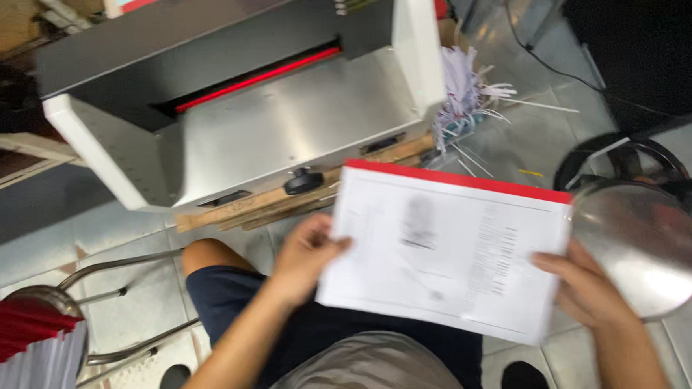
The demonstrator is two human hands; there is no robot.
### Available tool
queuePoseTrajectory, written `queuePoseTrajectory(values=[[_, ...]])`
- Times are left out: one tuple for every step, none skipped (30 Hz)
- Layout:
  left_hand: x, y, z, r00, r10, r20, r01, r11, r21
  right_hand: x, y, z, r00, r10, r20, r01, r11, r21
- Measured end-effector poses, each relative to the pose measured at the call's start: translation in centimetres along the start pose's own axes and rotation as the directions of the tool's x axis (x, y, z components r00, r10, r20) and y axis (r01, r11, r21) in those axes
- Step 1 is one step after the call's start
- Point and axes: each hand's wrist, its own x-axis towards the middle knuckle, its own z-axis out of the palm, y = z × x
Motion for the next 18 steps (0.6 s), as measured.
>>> queuePoseTrajectory(values=[[0.3, 2.1, -3.0, 0.998, -0.060, -0.030, 0.059, 0.998, -0.018, 2.0, -0.1, 3.7, 0.998, 0.056, 0.028, -0.058, 0.997, 0.053], [1.1, 4.3, -5.7, 0.991, -0.120, -0.059, 0.118, 0.992, -0.038, 3.7, -0.3, 7.0, 0.996, 0.050, 0.080, -0.058, 0.993, 0.101], [2.1, 6.7, -8.0, 0.995, -0.076, -0.072, 0.080, 0.995, 0.057, 5.7, -0.5, 10.3, 0.990, 0.041, 0.136, -0.061, 0.987, 0.147], [3.3, 8.9, -9.8, 0.996, -0.032, -0.083, 0.044, 0.987, 0.154, 7.4, -0.7, 13.2, 0.991, 0.003, 0.137, -0.026, 0.985, 0.168], [4.8, 11.2, -11.3, 0.988, -0.075, -0.138, 0.104, 0.971, 0.216, 9.0, -0.8, 16.0, 0.990, -0.032, 0.140, 0.004, 0.981, 0.195], [6.1, 13.3, -12.6, 0.974, -0.117, -0.196, 0.168, 0.947, 0.273, 10.8, -1.1, 18.4, 0.979, -0.071, 0.193, 0.023, 0.970, 0.241], [6.6, 14.6, -13.3, 0.945, 0.057, -0.323, 0.115, 0.864, 0.491, 11.7, -1.2, 20.3, 0.968, -0.103, 0.229, 0.034, 0.958, 0.284], [6.3, 15.1, -13.6, 0.883, 0.249, -0.398, 0.105, 0.722, 0.684, 12.3, -1.2, 21.7, 0.955, -0.135, 0.264, 0.043, 0.944, 0.327], [6.0, 15.4, -13.4, 0.804, 0.427, -0.415, -0.036, 0.730, 0.682, 12.7, -1.3, 22.8, 0.972, -0.127, 0.200, 0.055, 0.943, 0.330], [5.3, 15.1, -12.9, 0.689, 0.585, -0.427, -0.176, 0.707, 0.685, 13.1, -1.5, 23.8, 0.984, -0.118, 0.135, 0.067, 0.941, 0.331], [4.1, 14.4, -12.3, 0.548, 0.717, -0.431, -0.308, 0.652, 0.693, 13.4, -1.5, 24.9, 0.992, -0.108, 0.067, 0.080, 0.938, 0.337], [2.8, 13.3, -11.5, 0.561, 0.720, -0.409, -0.308, 0.640, 0.704, 13.6, -1.5, 25.8, 0.986, -0.149, 0.076, 0.109, 0.916, 0.385], [1.3, 11.8, -10.7, 0.578, 0.719, -0.387, -0.305, 0.629, 0.715, 13.6, -1.3, 26.7, 0.979, -0.185, 0.079, 0.134, 0.891, 0.433], [0.5, 10.4, -10.1, 0.603, 0.700, -0.382, -0.309, 0.646, 0.697, 13.7, -1.1, 27.6, 0.972, -0.222, 0.081, 0.157, 0.863, 0.480], [0.0, 9.2, -9.4, 0.630, 0.679, -0.377, -0.313, 0.667, 0.677, 13.7, -0.8, 28.4, 0.976, -0.210, 0.060, 0.153, 0.853, 0.498], [-0.3, 8.0, -8.9, 0.672, 0.641, -0.372, -0.303, 0.696, 0.651, 13.8, -0.4, 29.6, 0.979, -0.198, 0.039, 0.150, 0.843, 0.516], [-0.3, 7.1, -8.4, 0.709, 0.603, -0.365, -0.295, 0.724, 0.624, 14.0, -0.2, 30.7, 0.982, -0.189, 0.018, 0.151, 0.833, 0.532], [0.0, 6.4, -8.0, 0.745, 0.565, -0.355, -0.284, 0.751, 0.597, 14.2, -0.2, 31.7, 0.982, -0.181, 0.043, 0.129, 0.828, 0.546]])
